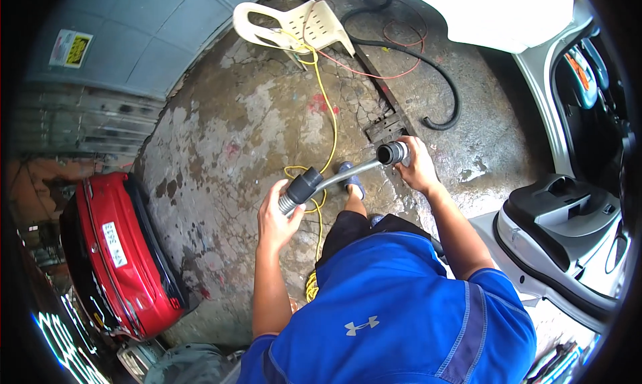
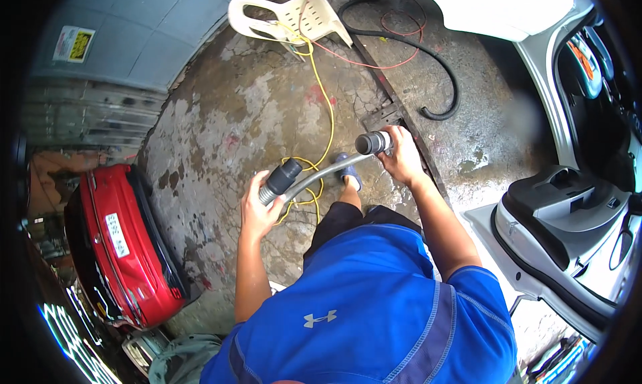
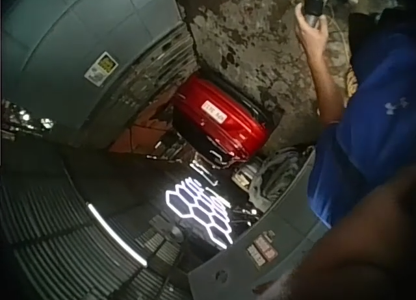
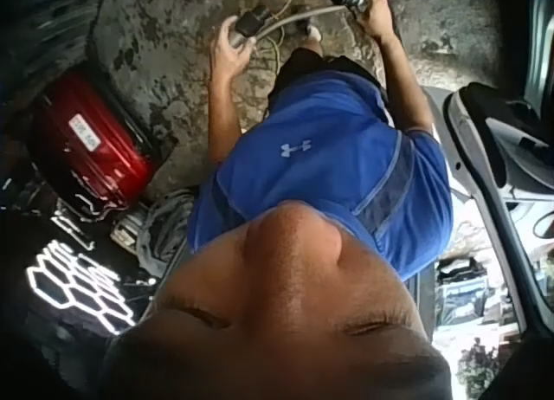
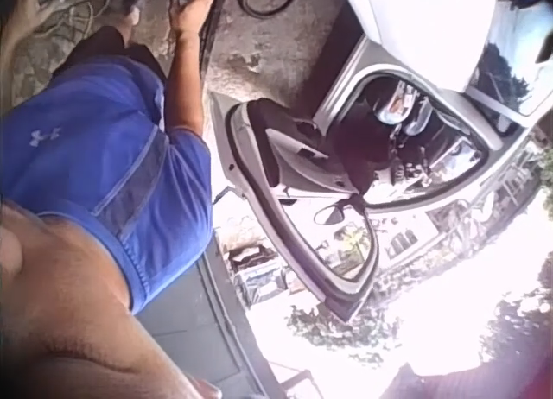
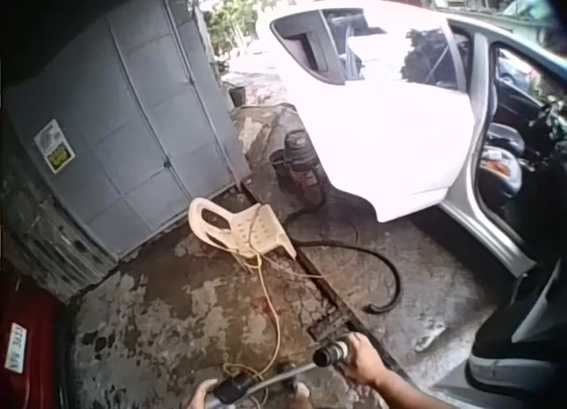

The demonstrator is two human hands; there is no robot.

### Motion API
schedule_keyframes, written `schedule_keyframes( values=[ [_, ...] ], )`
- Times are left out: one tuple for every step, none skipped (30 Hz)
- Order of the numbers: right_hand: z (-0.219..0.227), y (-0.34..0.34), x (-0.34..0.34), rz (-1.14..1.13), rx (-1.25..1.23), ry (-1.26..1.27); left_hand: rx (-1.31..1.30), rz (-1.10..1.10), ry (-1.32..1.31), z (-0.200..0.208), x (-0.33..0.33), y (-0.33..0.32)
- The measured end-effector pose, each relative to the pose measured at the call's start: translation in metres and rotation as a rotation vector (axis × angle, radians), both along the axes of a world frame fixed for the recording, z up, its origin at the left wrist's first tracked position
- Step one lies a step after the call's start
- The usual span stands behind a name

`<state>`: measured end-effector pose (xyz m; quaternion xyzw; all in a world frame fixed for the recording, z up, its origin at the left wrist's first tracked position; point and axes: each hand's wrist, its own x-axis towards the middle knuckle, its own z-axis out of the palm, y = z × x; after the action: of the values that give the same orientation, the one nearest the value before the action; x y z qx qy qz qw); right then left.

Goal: Cleaning and blowing out a vacuum hose using an air compressor.

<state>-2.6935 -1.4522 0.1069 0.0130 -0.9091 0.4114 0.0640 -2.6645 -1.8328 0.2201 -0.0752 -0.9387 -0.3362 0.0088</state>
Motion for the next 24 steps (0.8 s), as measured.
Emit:
schedule_keyframes(
  values=[
    [-0.001,-0.004,-0.009,-0.029,0.007,-0.019,-0.065,-0.089,0.021,-0.007,-0.029,0.0],
    [-0.002,-0.008,-0.017,-0.056,-0.018,-0.071,-0.108,-0.092,-0.096,-0.014,-0.05,-0.002],
    [-0.002,-0.01,-0.033,-0.084,-0.04,-0.111,-0.151,-0.095,-0.202,-0.021,-0.077,-0.003],
    [0.001,-0.014,-0.042,-0.121,-0.048,-0.199,-0.177,-0.135,-0.211,-0.034,-0.099,-0.004],
    [-0.001,-0.017,-0.052,-0.122,-0.033,-0.204,-0.162,-0.168,-0.22,-0.047,-0.124,-0.005],
    [0.002,-0.02,-0.06,-0.149,-0.028,-0.23,-0.154,-0.181,-0.261,-0.056,-0.144,-0.002],
    [0.004,-0.022,-0.07,-0.182,-0.028,-0.251,-0.151,-0.199,-0.297,-0.066,-0.166,0.003],
    [0.0,-0.02,-0.079,-0.171,-0.025,-0.223,-0.112,-0.223,-0.27,-0.075,-0.187,0.011],
    [-0.005,-0.02,-0.088,-0.179,-0.022,-0.204,-0.108,-0.263,-0.284,-0.081,-0.207,0.02],
    [-0.004,-0.021,-0.097,-0.205,-0.018,-0.25,-0.054,-0.287,-0.326,-0.085,-0.227,0.03],
    [-0.003,-0.022,-0.104,-0.229,-0.017,-0.294,-0.002,-0.308,-0.367,-0.088,-0.245,0.041],
    [0.002,-0.023,-0.111,-0.275,-0.06,-0.339,0.02,-0.326,-0.381,-0.09,-0.261,0.054],
    [0.0,-0.02,-0.115,-0.299,-0.069,-0.344,0.01,-0.349,-0.387,-0.091,-0.274,0.065],
    [-0.001,-0.018,-0.118,-0.329,-0.077,-0.353,0.116,-0.326,-0.429,-0.092,-0.285,0.077],
    [-0.004,-0.014,-0.124,-0.351,-0.084,-0.357,0.223,-0.292,-0.465,-0.094,-0.295,0.089],
    [-0.009,-0.007,-0.125,-0.396,-0.153,-0.341,0.274,-0.259,-0.519,-0.091,-0.307,0.107],
    [-0.017,0.0,-0.124,-0.432,-0.199,-0.287,0.297,-0.228,-0.601,-0.086,-0.318,0.122],
    [-0.026,0.014,-0.123,-0.383,-0.104,-0.247,0.348,-0.226,-0.611,-0.085,-0.329,0.136],
    [-0.034,0.028,-0.121,-0.332,-0.008,-0.21,0.4,-0.222,-0.624,-0.085,-0.336,0.149],
    [-0.043,0.039,-0.121,-0.349,0.001,-0.242,0.397,-0.215,-0.622,-0.09,-0.345,0.159],
    [-0.043,0.053,-0.12,-0.362,0.038,-0.259,0.487,-0.197,-0.621,-0.096,-0.351,0.171],
    [-0.051,0.065,-0.121,-0.356,0.017,-0.269,0.577,-0.179,-0.62,-0.101,-0.354,0.182],
    [-0.056,0.077,-0.123,-0.351,-0.004,-0.281,0.565,-0.158,-0.643,-0.104,-0.354,0.187],
    [-0.059,0.092,-0.127,-0.328,-0.018,-0.281,0.591,-0.121,-0.648,-0.111,-0.352,0.198]
  ],
)
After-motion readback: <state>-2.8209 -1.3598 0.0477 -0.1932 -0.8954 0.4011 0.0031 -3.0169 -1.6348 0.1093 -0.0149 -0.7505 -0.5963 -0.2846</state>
